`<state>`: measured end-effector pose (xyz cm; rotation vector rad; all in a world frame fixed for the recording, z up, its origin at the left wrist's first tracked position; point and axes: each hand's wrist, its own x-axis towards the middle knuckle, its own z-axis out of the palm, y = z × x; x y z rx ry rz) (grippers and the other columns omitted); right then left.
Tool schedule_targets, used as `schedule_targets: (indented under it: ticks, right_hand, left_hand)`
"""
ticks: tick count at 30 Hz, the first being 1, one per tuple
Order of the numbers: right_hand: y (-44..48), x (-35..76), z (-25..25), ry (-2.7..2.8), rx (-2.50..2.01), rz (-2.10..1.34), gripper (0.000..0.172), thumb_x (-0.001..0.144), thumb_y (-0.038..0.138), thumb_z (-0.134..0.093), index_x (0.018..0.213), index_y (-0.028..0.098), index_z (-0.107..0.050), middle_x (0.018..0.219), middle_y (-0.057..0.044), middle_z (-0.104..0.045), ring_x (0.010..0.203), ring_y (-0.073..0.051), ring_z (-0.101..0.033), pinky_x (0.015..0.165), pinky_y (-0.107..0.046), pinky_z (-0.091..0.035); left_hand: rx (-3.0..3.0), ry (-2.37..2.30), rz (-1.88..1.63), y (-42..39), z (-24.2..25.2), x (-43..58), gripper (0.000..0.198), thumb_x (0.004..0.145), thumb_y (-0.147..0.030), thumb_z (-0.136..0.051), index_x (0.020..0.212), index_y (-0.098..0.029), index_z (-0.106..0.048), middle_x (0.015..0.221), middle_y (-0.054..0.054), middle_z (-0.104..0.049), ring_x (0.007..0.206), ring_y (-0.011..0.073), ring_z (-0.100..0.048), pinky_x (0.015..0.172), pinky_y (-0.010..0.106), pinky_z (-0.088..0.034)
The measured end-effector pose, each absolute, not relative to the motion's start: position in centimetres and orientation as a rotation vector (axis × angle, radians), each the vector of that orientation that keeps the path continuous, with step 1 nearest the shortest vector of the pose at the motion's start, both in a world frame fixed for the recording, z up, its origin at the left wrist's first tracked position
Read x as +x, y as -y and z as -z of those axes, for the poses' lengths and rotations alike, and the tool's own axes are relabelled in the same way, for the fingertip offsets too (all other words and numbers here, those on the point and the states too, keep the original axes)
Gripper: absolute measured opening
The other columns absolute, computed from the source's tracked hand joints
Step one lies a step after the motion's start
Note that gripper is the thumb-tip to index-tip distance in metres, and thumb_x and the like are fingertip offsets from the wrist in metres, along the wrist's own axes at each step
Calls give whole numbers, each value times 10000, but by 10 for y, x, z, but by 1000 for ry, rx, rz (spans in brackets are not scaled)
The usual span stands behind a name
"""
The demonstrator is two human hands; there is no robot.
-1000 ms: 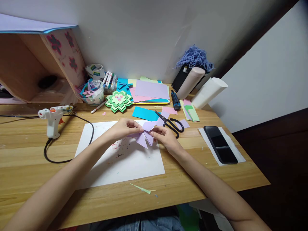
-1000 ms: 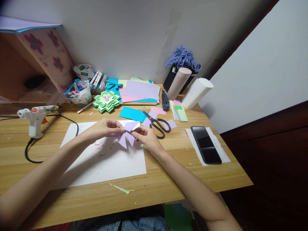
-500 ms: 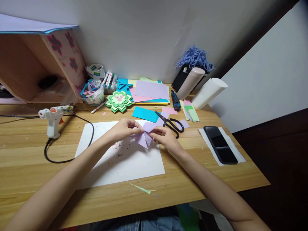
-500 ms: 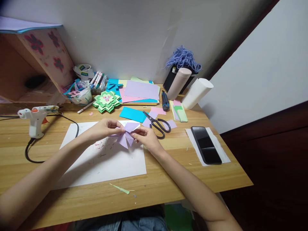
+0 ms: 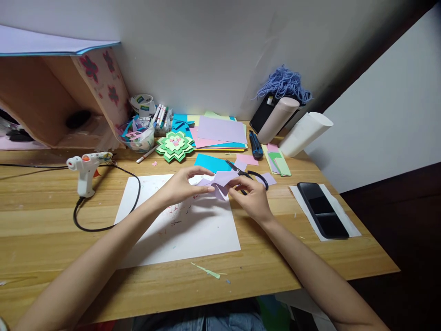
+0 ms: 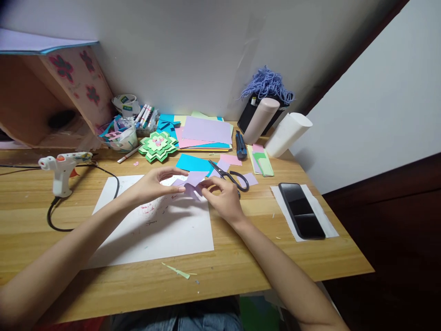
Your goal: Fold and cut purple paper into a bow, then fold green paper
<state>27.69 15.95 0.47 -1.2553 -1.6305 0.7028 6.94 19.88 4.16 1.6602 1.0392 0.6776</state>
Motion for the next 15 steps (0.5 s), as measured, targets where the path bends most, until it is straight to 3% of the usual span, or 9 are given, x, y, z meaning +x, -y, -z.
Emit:
schedule_targets:
  ticks: [2, 7, 11, 15]
  right_hand:
    - [-161, 283, -8, 1756, -1201, -393, 46, 762, 197, -613, 766, 191, -659, 723, -22, -674, 652, -152, -606, 610, -277, -497]
    - [-167, 294, -13, 1993, -972, 241, 99, 792, 116, -592, 829, 191, -645, 759, -47, -701, 707, -169, -626, 661, -293, -502]
    - [-167, 299, -11, 2173, -802, 466, 182, 781, 107, -618, 935, 199, -644, 836, -33, -720, 796, -170, -643, 702, -277, -511]
    - [-163, 298, -14, 2281, -638, 606, 202, 796, 85, -597, 955, 198, -651, 871, -14, -725, 828, -149, -653, 697, -253, -510]
  left_hand:
    - [1629, -1145, -717, -200, -43, 68, 483, 646, -494, -680, 1007, -176, -639, 1107, 95, -633, 1022, 231, -561, 855, 328, -421]
    - [1179, -1228, -436, -195, -48, 70, 635, 758, -671, -408, 793, -91, -664, 850, 129, -682, 664, 174, -616, 595, 274, -456]
    - [725, -969, -260, -189, -46, 82, 592, 771, -614, -453, 764, -69, -683, 806, 132, -692, 693, 159, -638, 661, 245, -497]
    - [592, -957, -348, -184, -35, 90, 300, 725, -395, -634, 793, -105, -670, 763, 65, -685, 681, 134, -627, 665, 231, -512]
